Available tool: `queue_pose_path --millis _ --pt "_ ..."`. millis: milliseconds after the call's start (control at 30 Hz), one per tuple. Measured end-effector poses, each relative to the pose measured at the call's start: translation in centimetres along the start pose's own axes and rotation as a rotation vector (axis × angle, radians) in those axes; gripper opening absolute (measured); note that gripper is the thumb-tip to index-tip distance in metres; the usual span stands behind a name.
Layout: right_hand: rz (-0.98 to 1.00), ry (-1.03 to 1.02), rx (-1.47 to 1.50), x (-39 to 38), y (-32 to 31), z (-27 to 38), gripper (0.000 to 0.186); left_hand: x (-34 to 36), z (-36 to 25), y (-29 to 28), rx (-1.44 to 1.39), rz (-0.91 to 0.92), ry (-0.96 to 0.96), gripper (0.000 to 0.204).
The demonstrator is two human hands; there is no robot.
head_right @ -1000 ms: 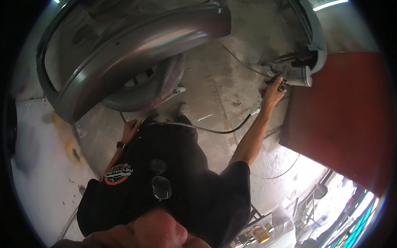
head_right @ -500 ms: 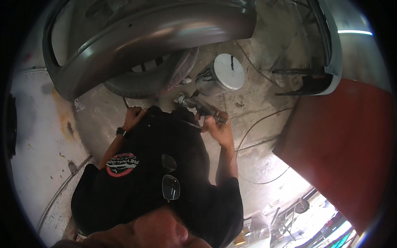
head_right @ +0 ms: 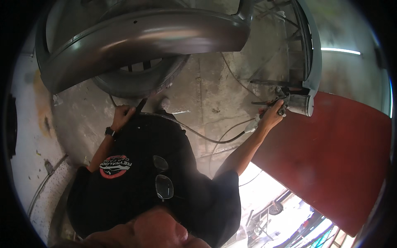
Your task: The person sprays a car door panel and a bumper using a spray gun. The person moves around the parts while holding the hose and applying paint in sweeping motions.
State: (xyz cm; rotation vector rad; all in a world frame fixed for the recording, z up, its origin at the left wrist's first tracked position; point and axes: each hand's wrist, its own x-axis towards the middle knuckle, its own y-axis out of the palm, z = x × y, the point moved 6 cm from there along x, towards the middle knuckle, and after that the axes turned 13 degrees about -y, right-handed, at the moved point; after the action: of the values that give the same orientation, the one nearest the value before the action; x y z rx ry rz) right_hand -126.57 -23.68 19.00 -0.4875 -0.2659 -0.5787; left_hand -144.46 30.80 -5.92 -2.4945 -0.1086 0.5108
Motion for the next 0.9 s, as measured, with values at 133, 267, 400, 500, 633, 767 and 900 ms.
queue_pose_path --millis 133,267,400,500,633,767,900 --pt "0.251 -0.009 0.053 -5.1 4.5 5.3 0.046 -0.1 -0.8 -0.5 -0.085 0.005 0.009 0.046" --pt "0.636 0.086 0.162 -13.0 10.7 11.9 0.049 -0.4 -1.7 -1.4 -0.143 0.007 0.041 0.043" --pt "0.923 0.134 0.498 -16.2 14.2 15.2 0.055 -0.6 -1.7 -2.3 -0.146 0.018 -0.003 0.043" --pt "0.883 0.122 0.394 -13.6 14.4 13.8 0.058 -0.5 -0.7 -2.5 -0.123 -0.018 0.013 0.044" --pt "0.539 0.084 0.16 -5.2 11.4 9.9 0.057 -0.1 -0.8 -2.6 -0.09 -0.02 0.009 0.046" --pt "0.344 0.06 0.066 3.2 7.1 4.5 0.052 0.5 -0.7 -2.3 -0.139 -0.025 -0.003 0.048" --pt "0.087 0.006 0.001 5.5 4.4 4.6 0.049 0.7 -2.0 -2.6 -0.196 -0.02 -0.008 0.048"
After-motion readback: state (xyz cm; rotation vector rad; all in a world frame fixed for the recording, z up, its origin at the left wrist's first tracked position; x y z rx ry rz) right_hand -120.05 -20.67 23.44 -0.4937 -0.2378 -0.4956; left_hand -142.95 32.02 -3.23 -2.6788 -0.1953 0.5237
